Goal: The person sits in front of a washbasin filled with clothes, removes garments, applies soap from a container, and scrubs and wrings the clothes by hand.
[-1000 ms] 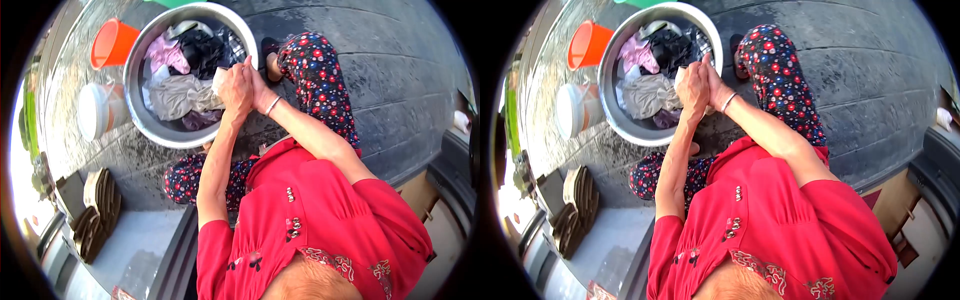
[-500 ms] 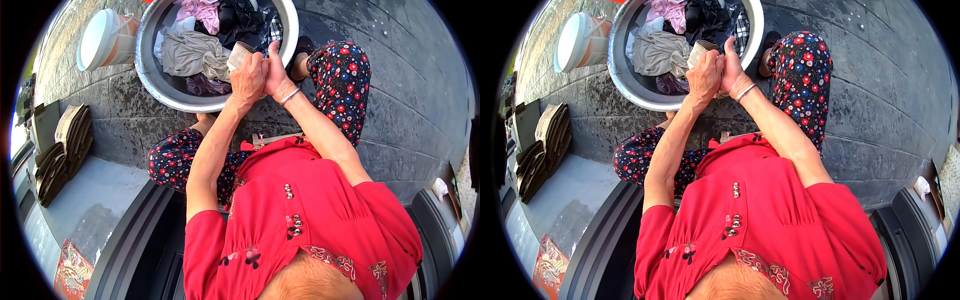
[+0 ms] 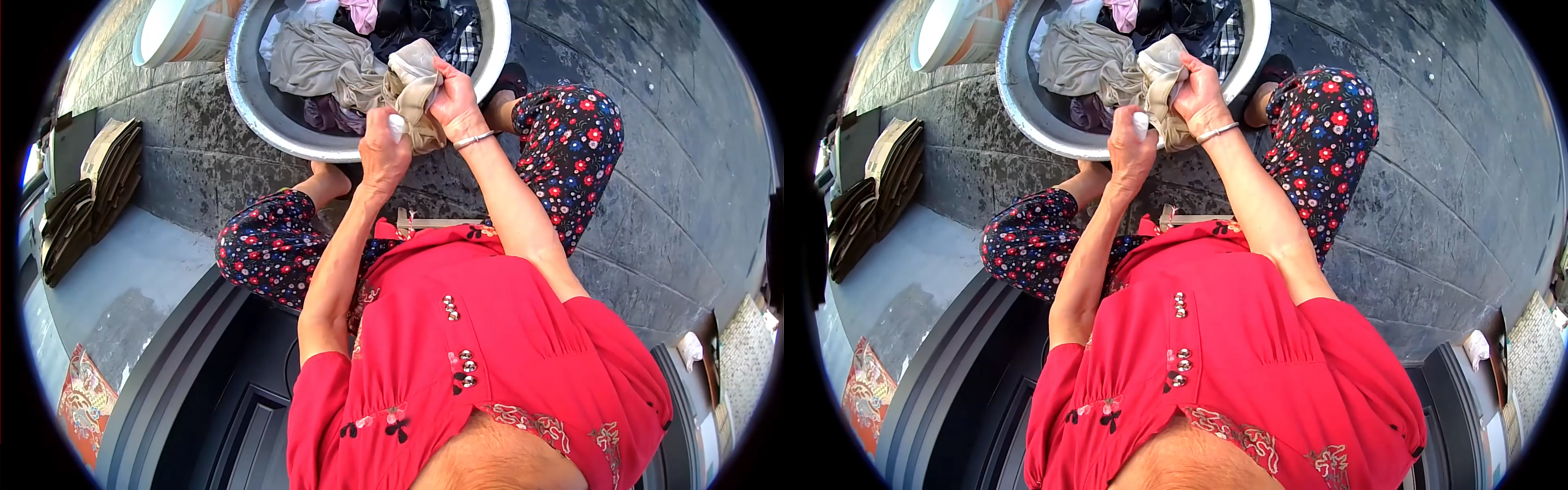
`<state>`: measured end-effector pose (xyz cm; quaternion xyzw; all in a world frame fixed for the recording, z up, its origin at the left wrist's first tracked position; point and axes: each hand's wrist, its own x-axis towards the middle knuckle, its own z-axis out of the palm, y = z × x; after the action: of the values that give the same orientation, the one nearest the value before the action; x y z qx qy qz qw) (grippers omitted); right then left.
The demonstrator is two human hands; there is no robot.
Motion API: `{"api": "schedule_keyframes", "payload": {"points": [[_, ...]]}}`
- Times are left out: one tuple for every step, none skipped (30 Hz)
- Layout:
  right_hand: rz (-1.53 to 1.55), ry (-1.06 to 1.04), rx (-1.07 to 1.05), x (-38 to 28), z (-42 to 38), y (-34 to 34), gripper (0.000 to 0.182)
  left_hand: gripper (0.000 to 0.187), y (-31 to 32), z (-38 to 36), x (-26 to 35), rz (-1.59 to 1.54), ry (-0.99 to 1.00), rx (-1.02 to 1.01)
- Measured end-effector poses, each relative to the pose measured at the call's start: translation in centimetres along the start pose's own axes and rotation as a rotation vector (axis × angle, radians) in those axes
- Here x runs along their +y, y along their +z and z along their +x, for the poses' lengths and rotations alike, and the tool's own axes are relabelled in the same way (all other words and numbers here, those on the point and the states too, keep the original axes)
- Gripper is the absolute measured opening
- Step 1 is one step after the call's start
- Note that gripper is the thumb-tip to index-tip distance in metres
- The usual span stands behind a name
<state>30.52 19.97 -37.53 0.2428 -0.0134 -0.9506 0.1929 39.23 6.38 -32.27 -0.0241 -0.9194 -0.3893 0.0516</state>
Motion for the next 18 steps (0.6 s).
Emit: {"api": "schedule_keyframes", "payload": {"points": [[0.006, -0.003, 0.006, -0.1, 0.0, -0.1, 0.032, 0.039, 0.6, -0.4, 0.4, 0.037, -0.001, -0.007], [0.006, -0.003, 0.011, -0.1, -0.1, -0.2, 0.032, 0.041, 1.0, -0.8, 0.7, 0.073, -0.004, -0.016], [-0.011, -0.018, 0.019, -0.1, -0.1, -0.1, 0.032, 0.04, 1.5, -0.3, 0.7, 0.1, 0.012, 0.03], [-0.029, -0.036, 0.026, -0.2, -0.1, -0.1, 0.032, 0.04, 1.9, 0.3, 0.5, 0.094, 0.013, 0.03], [0.006, -0.007, 0.015, -0.4, -0.1, 0.0, 0.031, 0.039, 2.1, 1.1, 0.1, 0.095, 0.096, 0.075], [0.001, -0.013, 0.013, -0.5, -0.2, 0.2, 0.031, 0.039, 2.2, 1.7, -0.2, 0.097, 0.178, 0.121], [-0.013, -0.033, 0.014, -0.6, -0.1, 0.2, 0.032, 0.033, 1.7, 2.1, 0.0, 0.06, 0.169, 0.098], [-0.027, -0.052, 0.014, -0.7, -0.1, 0.4, 0.033, 0.033, 1.3, 2.4, 0.3, 0.056, 0.169, 0.103], [-0.032, -0.052, 0.013, -0.8, 0.1, 0.4, 0.033, 0.029, 0.9, 2.5, 0.6, -0.028, 0.126, 0.065], [-0.034, -0.05, -0.02, -0.9, 0.3, 0.1, 0.035, 0.026, 0.4, 2.7, 1.2, -0.112, 0.082, 0.024], [-0.035, -0.05, -0.052, -1.0, 0.4, -0.4, 0.037, 0.02, -0.5, 2.5, 3.3, -0.197, -0.033, -0.045], [-0.036, -0.049, -0.083, -1.1, 0.5, -0.8, 0.039, 0.019, -1.1, 2.2, 5.0, -0.263, -0.077, -0.158], [-0.168, 0.047, -0.095, -1.2, 0.0, -1.0, 0.044, 0.02, -1.4, 1.7, 6.5, -0.284, -0.004, -0.24], [-0.08, 0.177, -0.236, -1.5, 0.5, -1.7, 0.05, 0.021, -1.2, 1.3, 7.7, -0.305, 0.068, -0.321], [-0.072, 0.193, -0.217, -1.3, 0.9, -2.5, 0.053, 0.02, -0.5, 1.3, 8.3, -0.226, 0.208, -0.322], [-0.064, 0.207, -0.202, -0.7, 0.8, -2.0, 0.056, 0.02, 0.2, 1.6, 8.7, -0.145, 0.351, -0.321], [-0.027, 0.39, -0.347, -0.9, 0.5, -1.6, 0.066, 0.021, 0.6, 2.1, 8.9, 0.029, 0.41, -0.359], [-0.047, 0.425, -0.347, -0.8, 0.3, -1.2, 0.073, 0.021, 1.0, 2.9, 8.6, 0.029, 0.406, -0.357]]}}
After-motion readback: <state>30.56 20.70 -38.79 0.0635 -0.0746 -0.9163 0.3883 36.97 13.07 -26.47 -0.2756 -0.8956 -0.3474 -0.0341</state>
